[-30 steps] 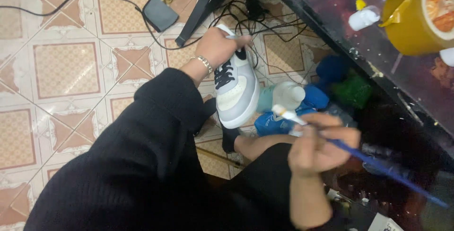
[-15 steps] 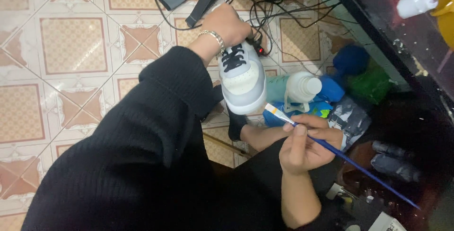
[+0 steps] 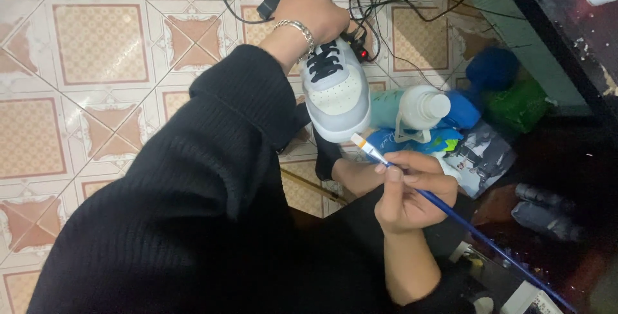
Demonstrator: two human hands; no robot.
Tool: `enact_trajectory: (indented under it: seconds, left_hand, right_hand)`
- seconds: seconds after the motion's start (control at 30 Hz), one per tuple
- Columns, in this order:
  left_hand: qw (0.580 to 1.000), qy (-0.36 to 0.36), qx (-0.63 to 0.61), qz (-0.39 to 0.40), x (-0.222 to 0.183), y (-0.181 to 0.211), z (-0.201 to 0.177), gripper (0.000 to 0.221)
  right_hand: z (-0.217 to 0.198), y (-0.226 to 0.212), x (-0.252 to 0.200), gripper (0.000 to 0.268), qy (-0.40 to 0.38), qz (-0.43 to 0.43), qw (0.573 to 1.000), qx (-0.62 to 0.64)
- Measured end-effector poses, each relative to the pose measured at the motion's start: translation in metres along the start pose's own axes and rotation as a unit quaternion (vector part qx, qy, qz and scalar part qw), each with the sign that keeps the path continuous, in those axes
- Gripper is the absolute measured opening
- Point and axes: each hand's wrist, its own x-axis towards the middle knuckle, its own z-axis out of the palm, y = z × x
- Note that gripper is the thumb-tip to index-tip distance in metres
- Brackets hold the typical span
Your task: The person is meticulously painting the white midsole of a sneaker using a small paintbrush, rotating the shoe to reach different sections.
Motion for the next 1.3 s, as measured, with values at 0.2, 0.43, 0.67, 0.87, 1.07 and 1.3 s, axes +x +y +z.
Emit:
enact_trajectory:
  seconds: [0.2, 0.43, 0.67, 0.87, 1.07, 1.3]
  left_hand:
    - [1.000, -0.004, 0.004, -0.004, -0.001, 0.001, -0.005, 0.013]
    - [1.000, 0.003, 0.014, 0.006, 0.012, -0.006, 0.008, 0.029]
    - [1.000, -0.003, 0.019, 0.002, 0.009, -0.005, 0.006, 0.032]
    - [1.000, -0.001, 0.017, 0.002, 0.012, -0.005, 0.008, 0.021]
    - [1.000, -0.010, 0.023, -0.002, 0.011, -0.004, 0.006, 0.021]
    - [0.999, -0.009, 0.033, -0.002, 0.015, -0.006, 0.010, 0.020]
  right_hand:
    - [0.001, 0.004, 0.000, 0.022, -0.006, -0.032, 0.999, 0.001]
    - [0.005, 0.001, 0.000, 0.021, -0.007, -0.024, 1.000, -0.004]
    - [0.004, 0.004, 0.003, 0.022, 0.021, 0.004, 0.999, -0.028]
    - [0.001, 0.002, -0.002, 0.021, -0.018, -0.016, 1.000, -0.005]
    - [0.005, 0.001, 0.000, 0.023, 0.017, 0.007, 1.000, -0.025]
    - [0.007, 0.001, -0.003, 0.024, -0.037, -0.047, 0.998, 0.004]
